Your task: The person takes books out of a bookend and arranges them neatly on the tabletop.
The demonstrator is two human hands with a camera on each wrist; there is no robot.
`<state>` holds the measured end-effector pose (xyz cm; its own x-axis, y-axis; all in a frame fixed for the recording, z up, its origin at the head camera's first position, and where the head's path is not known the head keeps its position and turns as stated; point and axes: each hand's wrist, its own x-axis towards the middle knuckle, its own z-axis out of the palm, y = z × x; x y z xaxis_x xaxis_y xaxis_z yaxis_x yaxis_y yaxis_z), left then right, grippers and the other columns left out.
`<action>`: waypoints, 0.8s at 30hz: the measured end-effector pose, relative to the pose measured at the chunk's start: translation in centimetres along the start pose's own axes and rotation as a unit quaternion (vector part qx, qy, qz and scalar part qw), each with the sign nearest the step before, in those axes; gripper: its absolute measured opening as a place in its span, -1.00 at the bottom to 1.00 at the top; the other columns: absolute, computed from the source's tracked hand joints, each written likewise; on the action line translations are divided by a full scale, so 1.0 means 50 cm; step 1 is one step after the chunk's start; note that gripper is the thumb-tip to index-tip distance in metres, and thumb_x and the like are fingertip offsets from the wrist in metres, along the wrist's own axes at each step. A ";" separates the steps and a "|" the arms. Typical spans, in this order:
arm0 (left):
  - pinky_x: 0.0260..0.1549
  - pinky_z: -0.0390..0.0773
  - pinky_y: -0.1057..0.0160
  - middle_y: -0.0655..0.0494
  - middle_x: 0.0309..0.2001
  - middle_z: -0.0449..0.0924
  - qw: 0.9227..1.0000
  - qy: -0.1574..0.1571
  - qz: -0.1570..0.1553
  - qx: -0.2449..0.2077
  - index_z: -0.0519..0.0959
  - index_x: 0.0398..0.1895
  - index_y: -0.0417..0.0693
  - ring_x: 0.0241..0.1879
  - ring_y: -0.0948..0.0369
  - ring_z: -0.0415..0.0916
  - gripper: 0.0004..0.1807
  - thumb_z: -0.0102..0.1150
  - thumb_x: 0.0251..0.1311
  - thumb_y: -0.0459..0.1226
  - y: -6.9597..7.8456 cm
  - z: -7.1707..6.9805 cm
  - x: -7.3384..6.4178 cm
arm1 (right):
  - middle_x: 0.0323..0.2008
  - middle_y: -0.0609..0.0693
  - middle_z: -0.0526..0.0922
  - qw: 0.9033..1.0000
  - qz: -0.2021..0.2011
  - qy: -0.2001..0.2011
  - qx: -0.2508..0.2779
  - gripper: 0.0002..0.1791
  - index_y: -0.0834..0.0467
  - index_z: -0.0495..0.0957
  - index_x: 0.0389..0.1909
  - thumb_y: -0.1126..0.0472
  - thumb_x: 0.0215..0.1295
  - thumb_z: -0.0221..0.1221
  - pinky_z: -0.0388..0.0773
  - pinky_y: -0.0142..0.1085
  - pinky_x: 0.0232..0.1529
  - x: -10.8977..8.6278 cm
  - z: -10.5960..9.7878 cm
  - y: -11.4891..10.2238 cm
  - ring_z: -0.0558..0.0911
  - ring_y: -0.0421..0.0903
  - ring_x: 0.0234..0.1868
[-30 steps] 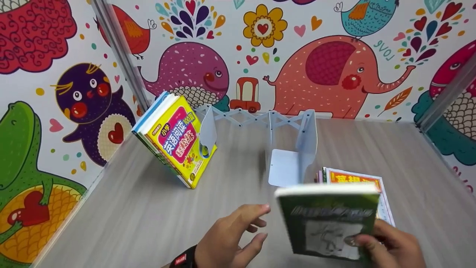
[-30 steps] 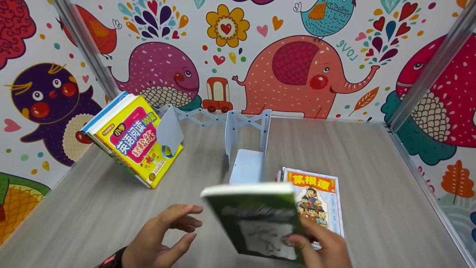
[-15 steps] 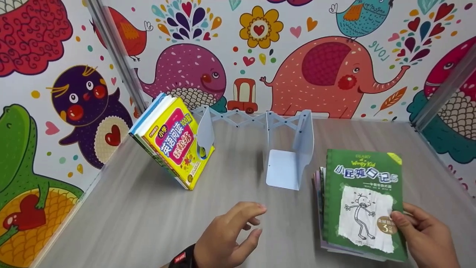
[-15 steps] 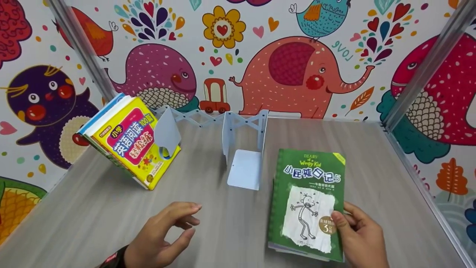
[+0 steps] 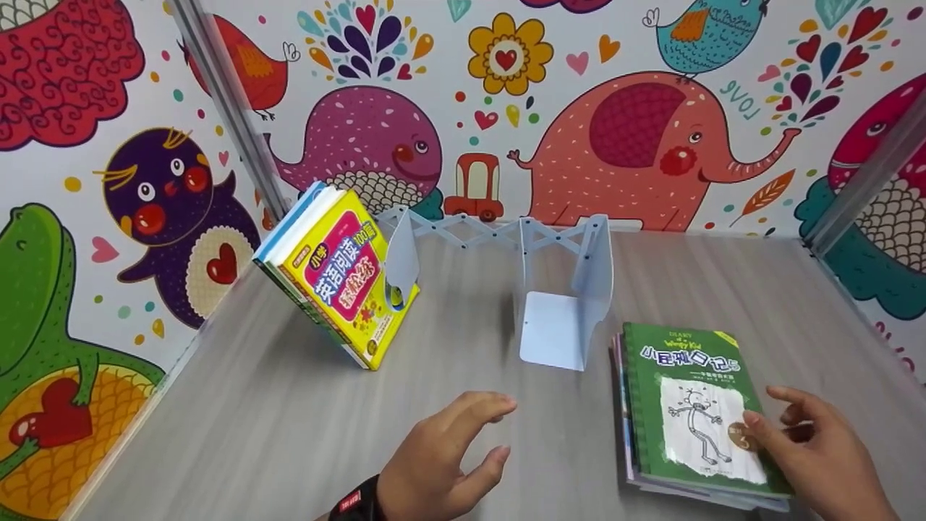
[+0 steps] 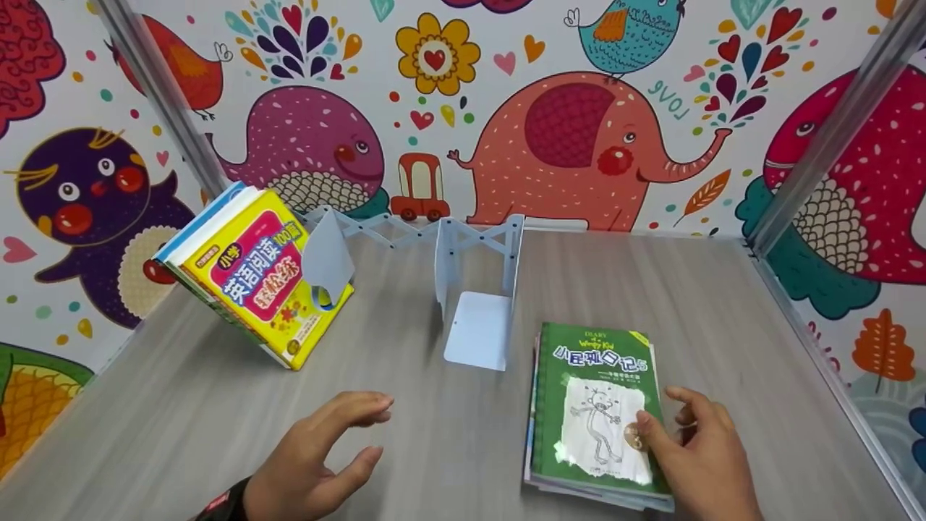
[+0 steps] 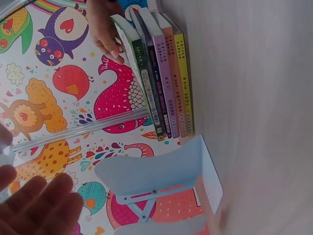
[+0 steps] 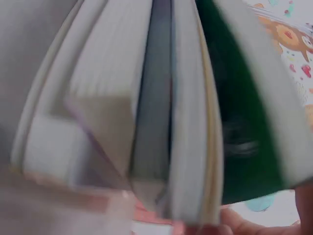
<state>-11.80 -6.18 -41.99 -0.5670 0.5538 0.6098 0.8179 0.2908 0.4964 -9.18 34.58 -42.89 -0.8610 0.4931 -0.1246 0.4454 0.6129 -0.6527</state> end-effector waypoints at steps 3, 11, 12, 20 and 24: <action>0.05 0.45 0.40 0.26 0.14 0.42 1.000 -0.005 -0.011 0.007 0.26 0.28 0.16 0.08 0.39 0.41 -0.47 0.10 0.25 -0.19 0.001 -0.002 0.001 | -0.15 0.17 0.29 0.999 -0.041 0.000 -0.033 -0.24 0.24 0.26 0.27 -0.17 0.19 0.16 0.48 -0.34 -0.42 -0.017 -0.005 -0.021 0.33 0.09 -0.21; 0.07 0.45 0.36 0.26 0.16 0.41 1.000 0.017 0.008 0.010 0.28 0.29 0.14 0.11 0.35 0.39 -0.42 0.16 0.19 -0.13 0.003 0.004 0.000 | 0.15 0.08 0.40 0.965 -0.253 -0.062 -0.034 -0.31 0.01 0.36 0.23 -0.17 0.09 0.25 0.53 0.17 -0.12 -0.112 0.030 -0.106 0.44 0.12 -0.01; 0.07 0.45 0.36 0.26 0.16 0.41 1.000 0.019 0.011 0.006 0.28 0.29 0.13 0.11 0.35 0.39 -0.42 0.17 0.19 -0.12 0.004 0.005 0.000 | 0.16 0.07 0.41 0.959 -0.274 -0.064 -0.030 -0.33 -0.01 0.38 0.22 -0.15 0.09 0.26 0.47 0.26 -0.09 -0.122 0.038 -0.114 0.44 0.14 0.01; 0.11 0.43 0.24 0.12 0.10 0.46 0.981 0.039 0.073 0.173 0.39 0.19 -0.01 0.12 0.23 0.38 -0.44 0.22 0.08 -0.14 -0.051 -0.019 0.019 | 0.17 0.01 0.46 0.940 -0.333 -0.069 0.001 -0.40 -0.14 0.42 0.17 -0.06 0.06 0.32 0.32 0.36 -0.03 -0.144 0.080 -0.138 0.42 0.06 0.14; 0.16 0.36 0.04 0.00 0.05 0.49 0.954 0.092 0.050 0.280 0.46 0.10 -0.11 0.15 0.08 0.37 -0.47 0.25 -0.01 -0.20 -0.125 -0.075 0.031 | 0.16 -0.01 0.46 0.937 -0.342 -0.072 0.007 -0.42 -0.15 0.43 0.15 -0.03 0.05 0.33 0.36 0.30 -0.01 -0.145 0.093 -0.134 0.41 0.01 0.14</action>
<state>-18.13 -10.09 -41.82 -0.4483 0.4694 0.7607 0.7634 0.6438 0.0526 -7.05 24.02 -41.06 -0.9685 -0.1012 0.2277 -0.2251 0.7470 -0.6255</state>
